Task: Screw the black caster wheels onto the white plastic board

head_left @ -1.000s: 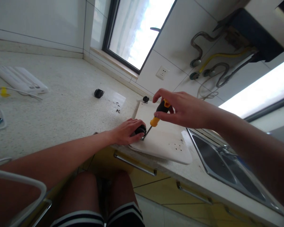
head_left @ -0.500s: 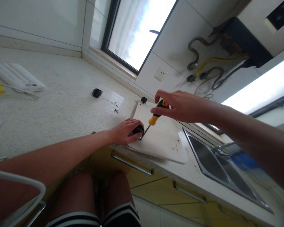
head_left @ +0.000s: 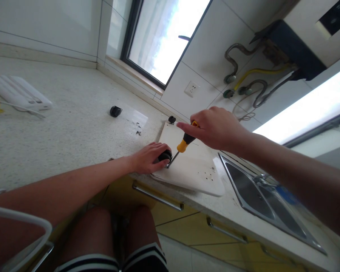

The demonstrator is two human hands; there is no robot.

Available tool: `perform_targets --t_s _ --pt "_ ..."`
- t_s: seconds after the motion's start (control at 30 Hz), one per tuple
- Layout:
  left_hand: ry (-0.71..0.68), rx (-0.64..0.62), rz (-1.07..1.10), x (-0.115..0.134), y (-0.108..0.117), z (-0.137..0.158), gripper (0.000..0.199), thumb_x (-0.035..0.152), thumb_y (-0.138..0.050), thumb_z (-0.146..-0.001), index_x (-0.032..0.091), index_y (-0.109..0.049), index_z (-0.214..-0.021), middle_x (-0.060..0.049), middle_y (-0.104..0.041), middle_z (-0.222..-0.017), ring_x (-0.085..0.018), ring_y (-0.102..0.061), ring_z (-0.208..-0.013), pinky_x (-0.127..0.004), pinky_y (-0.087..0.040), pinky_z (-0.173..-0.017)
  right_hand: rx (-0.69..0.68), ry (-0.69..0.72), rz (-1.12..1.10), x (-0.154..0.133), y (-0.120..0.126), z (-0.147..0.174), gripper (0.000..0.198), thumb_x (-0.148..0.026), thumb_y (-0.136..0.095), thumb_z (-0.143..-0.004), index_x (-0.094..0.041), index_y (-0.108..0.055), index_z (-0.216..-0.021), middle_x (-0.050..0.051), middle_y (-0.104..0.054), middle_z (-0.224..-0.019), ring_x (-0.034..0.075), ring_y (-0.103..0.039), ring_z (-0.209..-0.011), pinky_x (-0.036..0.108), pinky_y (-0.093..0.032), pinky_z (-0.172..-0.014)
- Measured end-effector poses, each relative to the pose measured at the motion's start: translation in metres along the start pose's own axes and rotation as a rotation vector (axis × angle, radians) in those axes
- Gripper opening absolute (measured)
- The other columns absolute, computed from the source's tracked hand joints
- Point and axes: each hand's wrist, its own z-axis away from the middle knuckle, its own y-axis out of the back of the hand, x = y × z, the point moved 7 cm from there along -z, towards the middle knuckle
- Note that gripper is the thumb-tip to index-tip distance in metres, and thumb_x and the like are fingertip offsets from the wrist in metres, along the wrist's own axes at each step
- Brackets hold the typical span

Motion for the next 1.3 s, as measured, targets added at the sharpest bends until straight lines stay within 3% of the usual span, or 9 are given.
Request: perform_targets --t_s 0.17,0.3,0.43,0.6,0.73,0.9,1.0,1.2,1.3 --pt "-0.013 0.005 0.002 0.0 0.0 0.0 0.037 0.054 -0.049 -0.11 0.022 -0.059 -0.126 -0.011 -0.076 -0.118 -0.033 -0.072 -0.111 -0.048 -0.05 -0.101 -0.169 0.222 -0.151 -0.017 -0.009 0.001 0.062 -0.087 -0.061 -0.092 -0.029 -0.07 -0.111 0.004 -0.074 -0.091 0.019 -0.061 -0.077 0.035 -0.038 -0.07" --pt "-0.008 0.01 -0.002 0.0 0.0 0.0 0.033 0.051 -0.051 -0.109 0.022 -0.059 -0.124 -0.012 -0.076 -0.118 -0.033 -0.071 -0.11 -0.048 -0.05 -0.101 -0.006 0.017 0.049 -0.003 -0.001 -0.003 0.078 -0.09 -0.031 -0.101 -0.022 -0.068 -0.088 0.011 -0.068 -0.082 0.022 -0.057 -0.073 0.038 -0.034 -0.067" --pt "-0.012 0.005 0.001 0.0 -0.001 0.0 0.035 0.052 -0.05 -0.109 0.022 -0.058 -0.125 -0.012 -0.076 -0.118 -0.033 -0.071 -0.111 -0.048 -0.05 -0.102 -0.172 0.194 -0.095 -0.014 -0.011 -0.001 0.063 -0.084 -0.064 -0.091 -0.027 -0.067 -0.118 0.007 -0.074 -0.094 0.021 -0.062 -0.079 0.036 -0.038 -0.069" --pt "-0.003 0.003 -0.001 0.0 0.0 0.0 0.034 0.052 -0.05 -0.109 0.022 -0.058 -0.122 -0.012 -0.075 -0.117 -0.033 -0.071 -0.11 -0.048 -0.05 -0.1 -0.035 0.011 0.053 0.0 -0.002 -0.003 0.077 -0.093 -0.041 -0.096 -0.021 -0.07 -0.093 0.011 -0.069 -0.082 0.023 -0.058 -0.074 0.038 -0.034 -0.067" --pt "0.005 0.003 0.0 0.001 0.001 -0.001 0.034 0.052 -0.05 -0.109 0.021 -0.058 -0.121 -0.012 -0.076 -0.116 -0.032 -0.072 -0.108 -0.047 -0.05 -0.099 -0.203 0.213 -0.072 -0.011 -0.014 -0.001 0.062 -0.085 -0.062 -0.092 -0.028 -0.071 -0.115 0.006 -0.076 -0.095 0.022 -0.064 -0.083 0.037 -0.038 -0.072" --pt "0.016 0.004 -0.007 0.0 0.001 -0.001 0.033 0.052 -0.051 -0.108 0.022 -0.058 -0.118 -0.012 -0.076 -0.115 -0.033 -0.071 -0.107 -0.049 -0.05 -0.099 -0.056 0.02 -0.006 0.004 -0.009 -0.001 0.069 -0.089 -0.046 -0.099 -0.024 -0.07 -0.102 0.01 -0.072 -0.089 0.023 -0.06 -0.079 0.037 -0.036 -0.068" --pt "0.013 0.002 -0.011 0.0 0.001 0.0 0.032 0.051 -0.052 -0.107 0.022 -0.058 -0.121 -0.012 -0.076 -0.116 -0.032 -0.071 -0.107 -0.049 -0.051 -0.1 -0.148 0.186 -0.178 -0.005 -0.014 0.002 0.063 -0.084 -0.069 -0.091 -0.03 -0.067 -0.123 0.003 -0.074 -0.089 0.019 -0.061 -0.074 0.035 -0.038 -0.069" --pt "0.016 0.008 -0.011 -0.001 0.0 -0.001 0.032 0.051 -0.052 -0.107 0.023 -0.058 -0.121 -0.011 -0.076 -0.115 -0.032 -0.071 -0.107 -0.049 -0.051 -0.099 0.071 0.064 -0.14 0.0 -0.007 0.007 0.068 -0.088 -0.053 -0.097 -0.022 -0.063 -0.083 0.003 -0.064 -0.071 0.016 -0.05 -0.066 0.036 -0.032 -0.065" --pt "0.012 0.001 -0.006 -0.001 -0.001 -0.001 0.034 0.053 -0.051 -0.108 0.023 -0.059 -0.122 -0.012 -0.076 -0.117 -0.032 -0.071 -0.108 -0.05 -0.051 -0.101 -0.027 0.184 -0.145 -0.008 -0.012 0.01 0.054 -0.079 -0.062 -0.098 -0.028 -0.069 -0.114 0.001 -0.07 -0.081 0.017 -0.056 -0.071 0.035 -0.036 -0.069"
